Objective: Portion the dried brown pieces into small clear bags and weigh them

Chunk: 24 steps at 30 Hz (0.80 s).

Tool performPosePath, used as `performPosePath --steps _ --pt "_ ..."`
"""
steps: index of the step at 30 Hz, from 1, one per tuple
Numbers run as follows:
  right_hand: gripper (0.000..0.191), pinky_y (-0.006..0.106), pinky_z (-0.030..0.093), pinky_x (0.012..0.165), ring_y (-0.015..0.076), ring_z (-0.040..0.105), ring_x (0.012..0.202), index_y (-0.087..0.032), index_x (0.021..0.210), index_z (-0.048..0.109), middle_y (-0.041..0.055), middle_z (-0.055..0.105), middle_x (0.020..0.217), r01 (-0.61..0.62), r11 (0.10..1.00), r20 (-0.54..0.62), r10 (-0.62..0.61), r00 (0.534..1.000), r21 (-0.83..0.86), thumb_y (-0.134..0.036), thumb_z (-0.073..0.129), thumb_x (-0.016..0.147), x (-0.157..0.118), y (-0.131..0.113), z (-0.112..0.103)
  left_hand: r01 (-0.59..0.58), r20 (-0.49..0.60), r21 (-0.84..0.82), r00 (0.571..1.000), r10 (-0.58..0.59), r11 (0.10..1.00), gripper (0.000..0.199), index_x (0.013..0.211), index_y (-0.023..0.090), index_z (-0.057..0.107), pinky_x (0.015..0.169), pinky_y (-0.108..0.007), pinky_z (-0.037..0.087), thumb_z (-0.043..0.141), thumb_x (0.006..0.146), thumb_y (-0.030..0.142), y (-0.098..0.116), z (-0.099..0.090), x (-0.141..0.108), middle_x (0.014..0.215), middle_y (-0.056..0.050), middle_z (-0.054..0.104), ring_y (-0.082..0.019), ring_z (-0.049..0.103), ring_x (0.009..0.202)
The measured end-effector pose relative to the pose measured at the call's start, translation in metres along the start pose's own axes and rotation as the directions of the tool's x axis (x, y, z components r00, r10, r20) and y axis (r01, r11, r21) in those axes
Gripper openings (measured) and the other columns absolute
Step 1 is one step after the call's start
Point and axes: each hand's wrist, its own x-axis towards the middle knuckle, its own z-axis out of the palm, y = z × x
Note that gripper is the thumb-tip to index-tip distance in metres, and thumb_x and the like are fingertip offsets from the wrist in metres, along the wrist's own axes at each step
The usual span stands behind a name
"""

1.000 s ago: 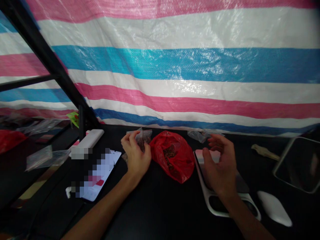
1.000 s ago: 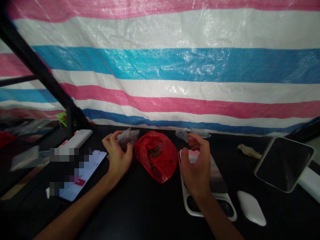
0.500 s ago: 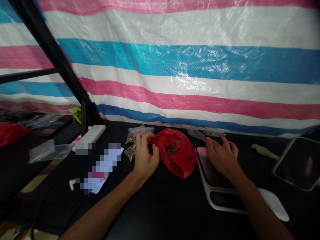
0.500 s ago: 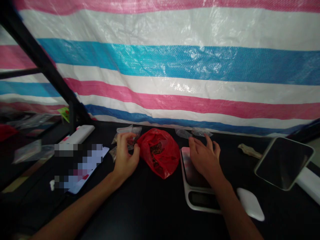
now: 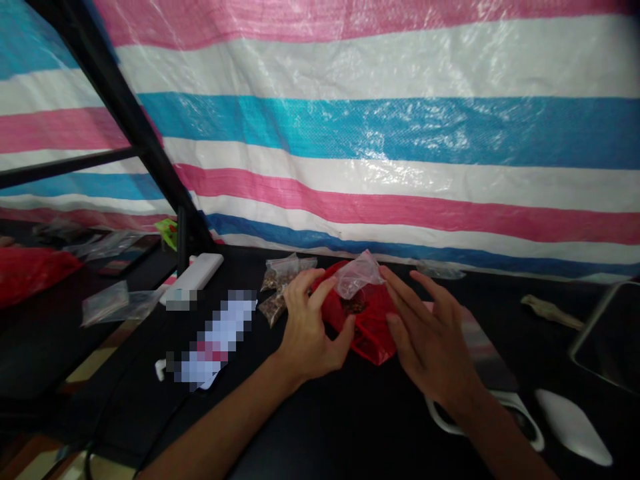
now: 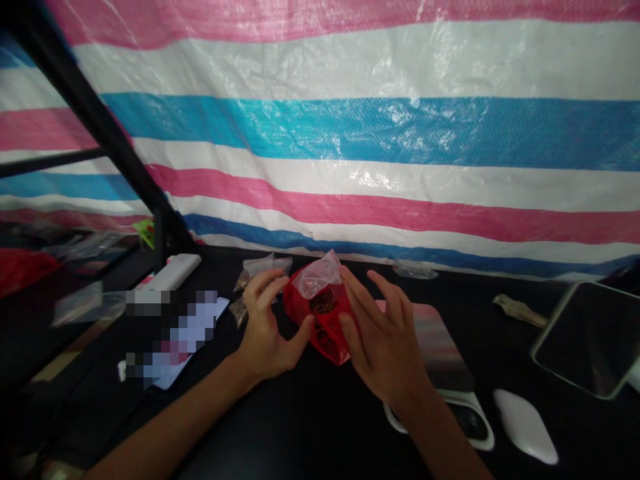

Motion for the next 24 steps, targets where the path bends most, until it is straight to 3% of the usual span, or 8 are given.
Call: performPosePath --steps 3,6,8,11,15,18,20,24 --pt "0.067 0.055 0.032 0.117 0.0339 0.034 0.149 -0.028 0.167 0.025 0.0017 0.047 0.164 0.051 0.997 0.048 -0.054 0.997 0.054 -0.028 0.047 0.104 -0.002 -0.007 0.003 -0.044 0.145 -0.046 0.988 0.05 0.998 0.083 0.151 0.025 0.033 0.112 -0.056 0.042 0.08 0.084 0.036 -0.002 0.002 -0.002 0.149 -0.021 0.047 -0.037 0.048 0.14" --pt "0.065 0.051 0.033 0.118 0.0307 0.036 0.148 -0.029 0.166 0.027 0.0002 0.05 0.163 0.083 0.983 0.084 -0.097 0.992 0.163 -0.028 0.047 0.105 -0.005 -0.01 0.006 0.099 0.228 -0.065 0.97 -0.082 0.993 0.076 0.156 0.024 0.028 0.112 -0.055 0.043 0.071 0.094 0.038 -0.009 0.005 -0.003 0.15 -0.02 0.054 -0.035 0.053 0.14" --pt "0.059 0.048 0.035 0.117 0.0286 0.036 0.147 -0.031 0.164 0.033 -0.0014 0.049 0.163 0.065 0.969 0.085 -0.088 0.993 0.238 -0.028 0.043 0.106 -0.007 -0.011 0.007 0.218 0.319 -0.135 0.933 -0.166 0.966 0.065 0.157 0.024 0.028 0.111 -0.05 0.048 0.062 0.101 0.036 -0.015 0.005 -0.002 0.147 -0.016 0.06 -0.029 0.06 0.134" --pt "0.054 0.045 0.038 0.113 0.0267 0.04 0.144 -0.033 0.162 0.039 -0.0028 0.05 0.162 0.017 0.954 0.058 -0.036 0.998 0.299 -0.027 0.04 0.108 -0.008 -0.011 0.007 0.286 0.455 -0.236 0.877 -0.154 0.929 0.053 0.154 0.024 0.037 0.113 -0.044 0.05 0.055 0.105 0.036 -0.021 0.003 0.002 0.151 -0.013 0.06 -0.026 0.061 0.136" --pt "0.055 0.046 0.035 0.112 0.0253 0.044 0.142 -0.035 0.163 0.034 -0.0008 0.051 0.161 -0.033 0.957 0.036 0.024 0.999 0.289 -0.026 0.036 0.109 -0.008 -0.007 0.006 0.27 0.507 -0.282 0.857 -0.096 0.921 0.049 0.153 0.024 0.041 0.117 -0.043 0.049 0.051 0.107 0.036 -0.021 0.001 0.004 0.153 -0.012 0.058 -0.025 0.058 0.14" --pt "0.056 0.046 0.033 0.112 0.0251 0.046 0.142 -0.033 0.165 0.031 0.0014 0.049 0.163 -0.039 0.965 0.034 0.031 0.999 0.259 -0.024 0.032 0.109 -0.009 -0.003 0.006 0.251 0.49 -0.301 0.868 -0.076 0.92 0.048 0.154 0.024 0.041 0.118 -0.044 0.047 0.049 0.108 0.034 -0.021 0.001 0.004 0.153 -0.012 0.057 -0.024 0.057 0.141" --pt "0.057 0.046 0.033 0.11 0.0262 0.046 0.141 -0.032 0.165 0.03 0.0014 0.046 0.164 -0.029 0.974 0.028 0.023 0.999 0.224 -0.025 0.033 0.108 -0.01 -0.001 0.007 0.213 0.457 -0.296 0.887 -0.057 0.931 0.06 0.155 0.025 0.04 0.12 -0.049 0.045 0.061 0.102 0.042 -0.021 0.001 0.004 0.155 -0.014 0.054 -0.028 0.053 0.144" --pt "0.061 0.042 0.036 0.108 0.0271 0.048 0.131 -0.029 0.164 0.033 -0.0009 0.049 0.162 0.077 0.985 0.046 -0.085 0.995 0.153 -0.029 0.046 0.105 -0.014 -0.002 0.005 0.217 0.441 -0.257 0.894 -0.085 0.942 0.102 0.155 0.026 0.041 0.119 -0.059 0.041 0.09 0.071 0.057 -0.02 0.0 0.006 0.158 -0.017 0.05 -0.038 0.048 0.145"
